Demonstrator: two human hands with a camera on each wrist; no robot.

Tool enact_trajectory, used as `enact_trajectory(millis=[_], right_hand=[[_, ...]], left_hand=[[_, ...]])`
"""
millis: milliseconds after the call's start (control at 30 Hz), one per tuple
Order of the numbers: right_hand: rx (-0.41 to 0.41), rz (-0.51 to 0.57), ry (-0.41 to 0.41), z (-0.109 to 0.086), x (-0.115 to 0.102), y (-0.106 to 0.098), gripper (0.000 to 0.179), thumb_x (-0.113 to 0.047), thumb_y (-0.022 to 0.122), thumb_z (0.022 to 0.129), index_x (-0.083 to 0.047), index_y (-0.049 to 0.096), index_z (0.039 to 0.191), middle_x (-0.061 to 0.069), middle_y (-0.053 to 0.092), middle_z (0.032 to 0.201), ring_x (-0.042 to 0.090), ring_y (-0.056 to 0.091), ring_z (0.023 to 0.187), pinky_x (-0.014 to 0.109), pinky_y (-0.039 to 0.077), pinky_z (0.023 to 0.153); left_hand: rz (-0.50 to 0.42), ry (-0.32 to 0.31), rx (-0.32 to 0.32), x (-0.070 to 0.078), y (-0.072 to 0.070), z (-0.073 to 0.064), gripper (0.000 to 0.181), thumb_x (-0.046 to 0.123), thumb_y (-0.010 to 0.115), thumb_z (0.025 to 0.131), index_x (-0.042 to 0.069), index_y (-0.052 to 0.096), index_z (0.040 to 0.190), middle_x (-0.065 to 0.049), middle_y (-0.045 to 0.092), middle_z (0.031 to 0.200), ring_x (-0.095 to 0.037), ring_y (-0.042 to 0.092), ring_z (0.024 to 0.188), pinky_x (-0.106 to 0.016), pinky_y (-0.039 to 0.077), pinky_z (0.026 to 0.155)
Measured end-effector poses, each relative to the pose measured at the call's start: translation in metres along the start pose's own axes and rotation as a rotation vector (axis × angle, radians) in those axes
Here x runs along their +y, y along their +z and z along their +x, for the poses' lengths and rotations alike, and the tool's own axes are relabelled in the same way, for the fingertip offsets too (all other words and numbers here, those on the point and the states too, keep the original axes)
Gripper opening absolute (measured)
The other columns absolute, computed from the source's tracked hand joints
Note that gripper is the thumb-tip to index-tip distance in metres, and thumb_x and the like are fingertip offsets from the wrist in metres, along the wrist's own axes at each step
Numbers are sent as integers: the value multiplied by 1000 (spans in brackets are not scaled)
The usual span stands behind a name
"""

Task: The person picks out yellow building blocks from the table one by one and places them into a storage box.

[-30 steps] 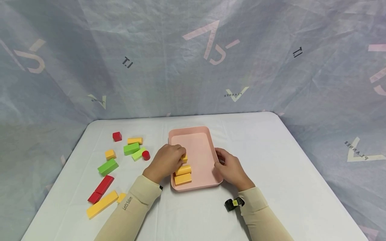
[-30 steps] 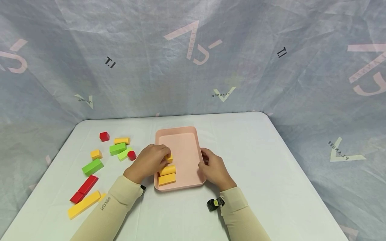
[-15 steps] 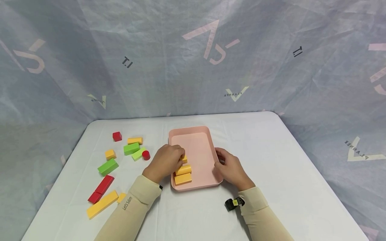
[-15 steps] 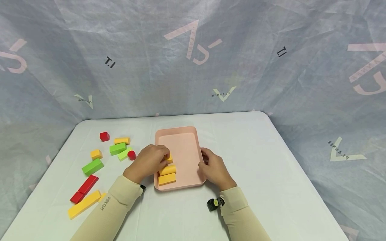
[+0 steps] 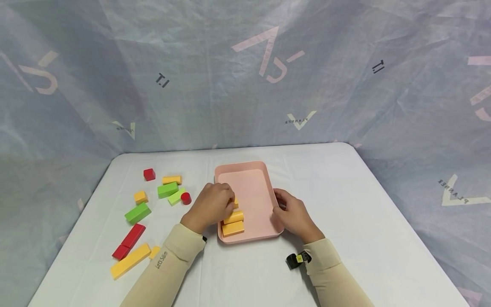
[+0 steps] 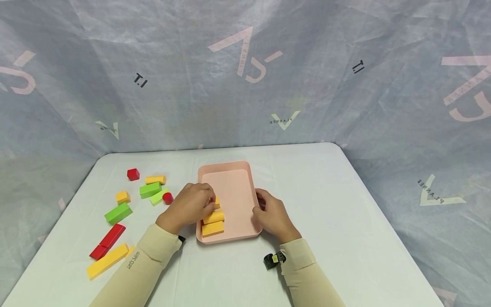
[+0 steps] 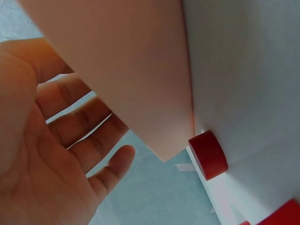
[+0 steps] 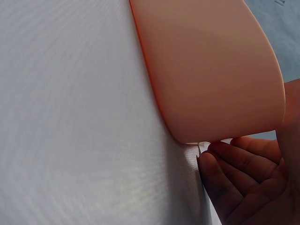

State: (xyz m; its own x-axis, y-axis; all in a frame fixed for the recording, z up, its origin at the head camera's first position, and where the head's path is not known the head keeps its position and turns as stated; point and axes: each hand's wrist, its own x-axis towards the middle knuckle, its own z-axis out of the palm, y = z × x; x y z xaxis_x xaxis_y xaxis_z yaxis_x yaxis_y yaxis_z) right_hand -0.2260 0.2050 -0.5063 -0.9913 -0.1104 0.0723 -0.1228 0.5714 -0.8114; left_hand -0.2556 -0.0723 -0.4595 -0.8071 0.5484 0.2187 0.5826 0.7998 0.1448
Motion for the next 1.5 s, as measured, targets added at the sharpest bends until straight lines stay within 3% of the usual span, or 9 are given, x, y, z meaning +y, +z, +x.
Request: enact_trajectory(millis=[433, 800, 1067, 1300, 1500], right_hand=[[-1, 0, -4, -1, 0, 0, 53, -12, 59, 95, -14, 55, 148, 5, 69, 134, 22, 69, 122, 41, 55, 102], [-3, 5, -10, 1, -3, -2, 53, -12, 60, 95, -14, 55, 148, 5, 68, 134, 22, 69, 122, 42, 55, 103], [-9, -1, -9, 0, 0, 1, 54, -12, 59, 95, -13, 54, 149, 6, 68, 136, 24, 68, 123, 43, 54, 104], [-8, -3, -2, 0, -1, 2, 54, -12, 59, 95, -14, 54, 149, 6, 68, 136, 23, 68, 123, 42, 54, 104], [0, -14, 10, -1, -1, 0, 53, -13, 59, 95, -15, 55, 148, 5, 68, 135, 22, 68, 123, 42, 55, 103]], left_hand=[[-4, 18, 15, 3, -7, -3, 14, 21, 70, 92, 18, 76, 79, 2, 71, 101, -20, 66, 94, -47, 49, 93], [30, -21, 64, -5, -22, -5, 15, 21, 67, 93, 20, 78, 83, 2, 71, 106, -19, 67, 99, -48, 47, 98], [24, -84, 82, -15, -30, -13, 11, 21, 70, 93, 15, 78, 90, 1, 72, 108, -21, 68, 94, -50, 48, 96], [49, -95, 145, -28, -39, -17, 11, 22, 72, 92, 14, 79, 93, -3, 74, 113, -21, 70, 95, -48, 51, 91], [35, -186, 136, -37, -49, -18, 13, 25, 75, 92, 14, 79, 98, -4, 74, 114, -23, 70, 103, -48, 52, 94]])
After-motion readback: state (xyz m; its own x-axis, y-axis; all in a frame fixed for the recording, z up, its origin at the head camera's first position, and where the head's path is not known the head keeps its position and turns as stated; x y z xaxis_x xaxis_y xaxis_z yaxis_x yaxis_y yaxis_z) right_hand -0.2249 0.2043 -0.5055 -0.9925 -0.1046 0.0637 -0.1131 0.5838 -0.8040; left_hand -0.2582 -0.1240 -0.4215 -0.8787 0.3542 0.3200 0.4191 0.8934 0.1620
